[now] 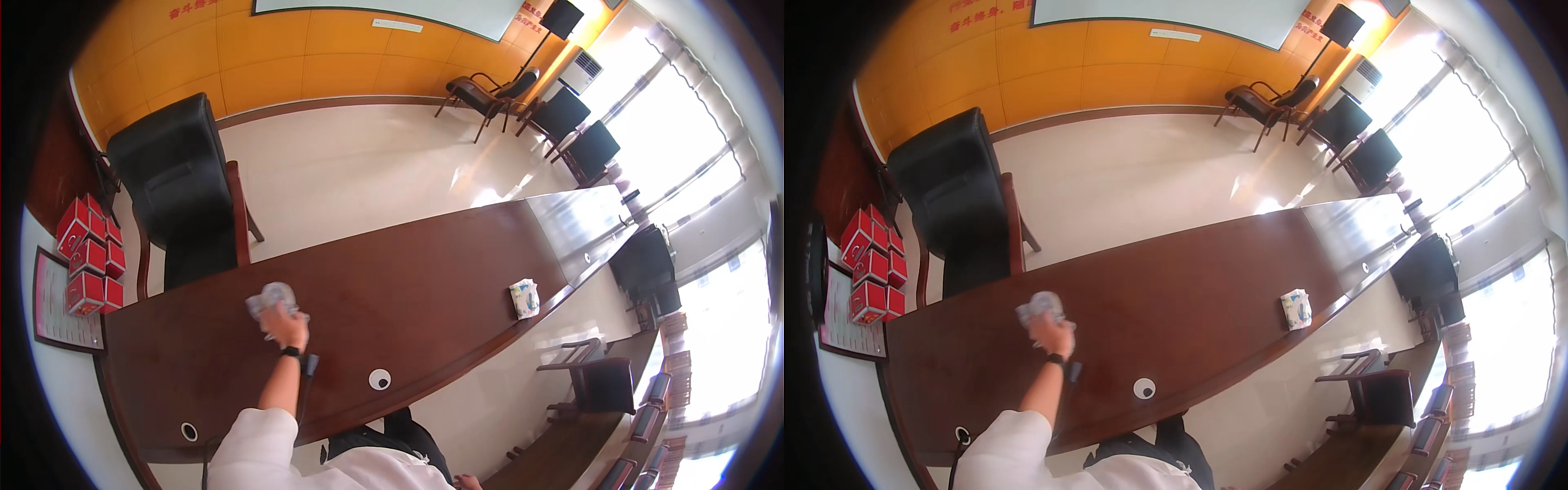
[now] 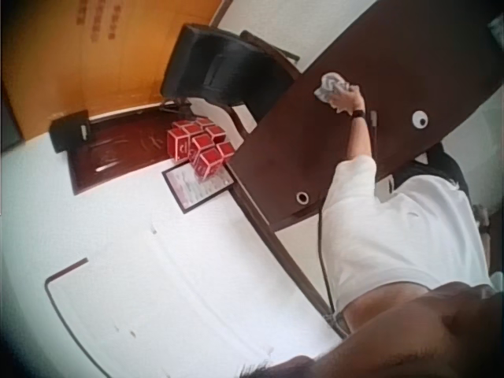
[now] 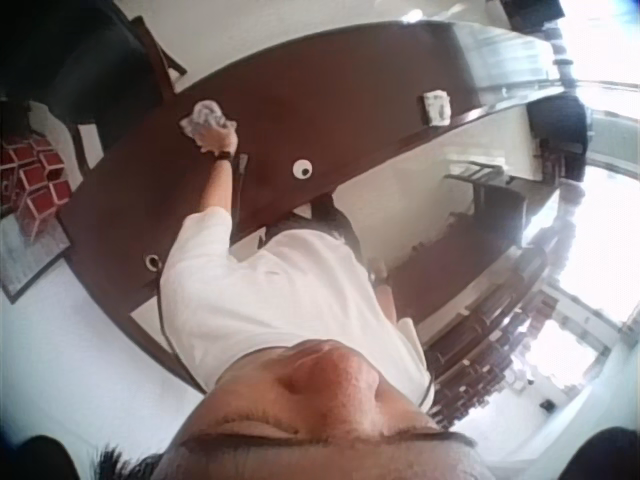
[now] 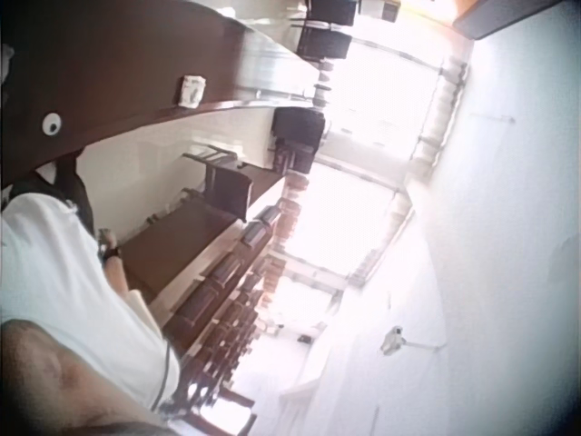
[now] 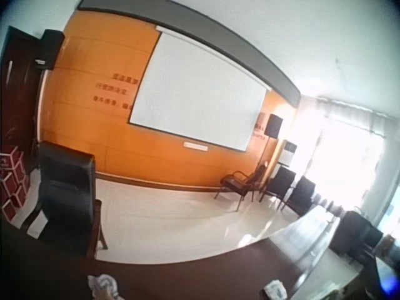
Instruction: Wiping an office chair and a conference table with a cloth.
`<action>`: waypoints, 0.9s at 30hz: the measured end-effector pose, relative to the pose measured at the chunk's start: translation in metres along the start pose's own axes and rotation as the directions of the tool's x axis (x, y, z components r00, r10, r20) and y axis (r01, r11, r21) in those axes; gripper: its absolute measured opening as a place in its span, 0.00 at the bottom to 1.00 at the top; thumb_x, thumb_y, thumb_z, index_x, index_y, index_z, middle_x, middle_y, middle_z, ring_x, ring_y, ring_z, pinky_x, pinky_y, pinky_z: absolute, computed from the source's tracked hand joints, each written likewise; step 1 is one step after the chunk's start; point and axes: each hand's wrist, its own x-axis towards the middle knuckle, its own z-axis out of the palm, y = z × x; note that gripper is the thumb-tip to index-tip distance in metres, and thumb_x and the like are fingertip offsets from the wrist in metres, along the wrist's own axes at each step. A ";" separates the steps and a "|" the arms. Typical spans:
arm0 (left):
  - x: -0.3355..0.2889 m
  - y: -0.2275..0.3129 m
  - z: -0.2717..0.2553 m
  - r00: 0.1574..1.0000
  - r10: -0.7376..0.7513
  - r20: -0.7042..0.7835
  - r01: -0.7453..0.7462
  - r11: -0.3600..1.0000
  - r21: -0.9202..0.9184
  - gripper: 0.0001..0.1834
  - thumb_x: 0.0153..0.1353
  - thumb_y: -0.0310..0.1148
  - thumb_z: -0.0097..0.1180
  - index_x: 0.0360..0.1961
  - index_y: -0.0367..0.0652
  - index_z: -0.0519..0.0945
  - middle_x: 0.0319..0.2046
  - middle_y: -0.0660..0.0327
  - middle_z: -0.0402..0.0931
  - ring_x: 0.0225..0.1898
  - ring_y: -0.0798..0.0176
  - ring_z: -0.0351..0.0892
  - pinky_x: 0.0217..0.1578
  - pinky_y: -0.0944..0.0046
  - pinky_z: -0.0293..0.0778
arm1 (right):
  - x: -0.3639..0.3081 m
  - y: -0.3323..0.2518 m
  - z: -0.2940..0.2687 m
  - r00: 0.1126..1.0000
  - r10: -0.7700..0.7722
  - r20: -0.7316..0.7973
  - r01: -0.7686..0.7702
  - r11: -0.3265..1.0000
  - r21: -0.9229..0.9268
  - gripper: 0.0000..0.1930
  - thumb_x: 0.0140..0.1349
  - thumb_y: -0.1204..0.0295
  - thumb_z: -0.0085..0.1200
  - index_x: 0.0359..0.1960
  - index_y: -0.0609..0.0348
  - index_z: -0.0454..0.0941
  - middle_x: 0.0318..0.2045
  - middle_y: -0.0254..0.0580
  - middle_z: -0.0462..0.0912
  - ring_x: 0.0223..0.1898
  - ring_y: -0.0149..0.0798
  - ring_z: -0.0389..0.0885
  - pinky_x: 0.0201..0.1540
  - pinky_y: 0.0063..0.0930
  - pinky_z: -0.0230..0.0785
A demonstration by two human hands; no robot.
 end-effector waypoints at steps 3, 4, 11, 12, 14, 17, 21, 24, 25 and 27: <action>-0.040 0.088 0.048 0.916 0.365 0.167 -0.326 0.919 -0.220 0.31 0.51 0.37 0.64 0.58 0.43 0.77 0.68 0.37 0.62 0.71 0.27 0.54 0.69 0.32 0.53 | 0.032 0.001 -0.021 0.998 -0.055 0.011 0.055 0.998 0.009 0.19 0.68 0.60 0.56 0.52 0.62 0.81 0.36 0.47 0.88 0.35 0.42 0.89 0.38 0.37 0.81; -0.052 0.102 0.056 0.874 0.464 0.140 -0.431 0.876 -0.214 0.32 0.49 0.38 0.66 0.58 0.45 0.79 0.69 0.37 0.61 0.71 0.27 0.54 0.70 0.33 0.53 | 0.032 -0.014 -0.009 0.997 -0.068 0.041 0.068 0.998 0.010 0.19 0.68 0.60 0.56 0.52 0.62 0.81 0.36 0.47 0.88 0.35 0.42 0.89 0.38 0.37 0.81; -0.160 0.159 0.048 0.472 0.781 0.410 -0.603 0.625 -0.496 0.29 0.51 0.45 0.64 0.58 0.54 0.81 0.69 0.43 0.64 0.73 0.35 0.55 0.71 0.40 0.53 | 0.015 -0.102 -0.002 0.955 -0.294 0.046 0.297 0.932 -0.207 0.18 0.69 0.61 0.56 0.52 0.62 0.81 0.38 0.44 0.89 0.36 0.39 0.89 0.36 0.33 0.79; -0.171 0.156 0.041 0.388 0.818 0.424 -0.628 0.572 -0.528 0.29 0.53 0.45 0.64 0.58 0.54 0.81 0.70 0.44 0.63 0.73 0.36 0.55 0.71 0.40 0.52 | 0.025 -0.108 -0.007 0.952 -0.296 0.076 0.305 0.929 -0.209 0.18 0.69 0.62 0.56 0.52 0.62 0.81 0.39 0.44 0.89 0.36 0.39 0.89 0.36 0.33 0.79; -0.189 0.145 0.017 0.256 0.851 0.459 -0.667 0.499 -0.553 0.29 0.54 0.44 0.63 0.60 0.54 0.80 0.72 0.45 0.61 0.74 0.38 0.54 0.72 0.41 0.51 | 0.050 -0.113 -0.020 0.957 -0.258 0.134 0.281 0.937 -0.207 0.18 0.69 0.61 0.56 0.52 0.61 0.81 0.39 0.45 0.89 0.36 0.39 0.89 0.36 0.34 0.79; -0.200 0.116 -0.026 0.252 0.784 0.568 -0.650 0.572 -0.501 0.31 0.54 0.43 0.63 0.62 0.54 0.78 0.73 0.48 0.60 0.75 0.38 0.53 0.73 0.40 0.51 | 0.100 -0.119 -0.049 0.960 -0.205 0.193 0.244 0.947 -0.210 0.17 0.69 0.61 0.58 0.52 0.60 0.80 0.37 0.45 0.89 0.34 0.41 0.88 0.34 0.37 0.79; -0.212 0.072 -0.058 0.461 0.678 0.572 -0.609 0.711 -0.352 0.32 0.52 0.42 0.65 0.61 0.57 0.77 0.72 0.47 0.59 0.73 0.35 0.55 0.71 0.38 0.54 | 0.152 -0.144 -0.105 0.941 -0.247 0.233 0.288 0.944 -0.160 0.17 0.68 0.61 0.58 0.51 0.59 0.79 0.36 0.45 0.88 0.34 0.41 0.88 0.33 0.37 0.78; -0.237 0.069 -0.059 0.641 0.555 0.530 -0.553 0.813 -0.183 0.33 0.51 0.40 0.66 0.61 0.56 0.75 0.71 0.46 0.59 0.73 0.34 0.54 0.71 0.36 0.53 | 0.174 -0.170 -0.161 0.941 -0.277 0.196 0.317 0.922 -0.223 0.16 0.69 0.61 0.58 0.51 0.58 0.79 0.36 0.45 0.88 0.33 0.40 0.88 0.32 0.37 0.78; -0.244 0.077 -0.054 0.734 0.476 0.484 -0.511 0.857 -0.069 0.34 0.50 0.40 0.66 0.62 0.56 0.74 0.71 0.45 0.59 0.73 0.33 0.53 0.70 0.34 0.52 | 0.178 -0.175 -0.183 0.939 -0.294 0.177 0.326 0.926 -0.189 0.16 0.68 0.61 0.58 0.51 0.58 0.80 0.36 0.43 0.89 0.34 0.40 0.88 0.33 0.38 0.78; -0.260 0.111 -0.031 0.795 0.432 0.426 -0.471 0.882 -0.016 0.35 0.50 0.40 0.65 0.62 0.52 0.72 0.71 0.43 0.58 0.73 0.32 0.52 0.69 0.32 0.52 | 0.186 -0.182 -0.233 0.939 -0.320 0.126 0.334 0.934 -0.123 0.16 0.67 0.61 0.58 0.50 0.57 0.80 0.35 0.41 0.89 0.35 0.40 0.89 0.34 0.39 0.79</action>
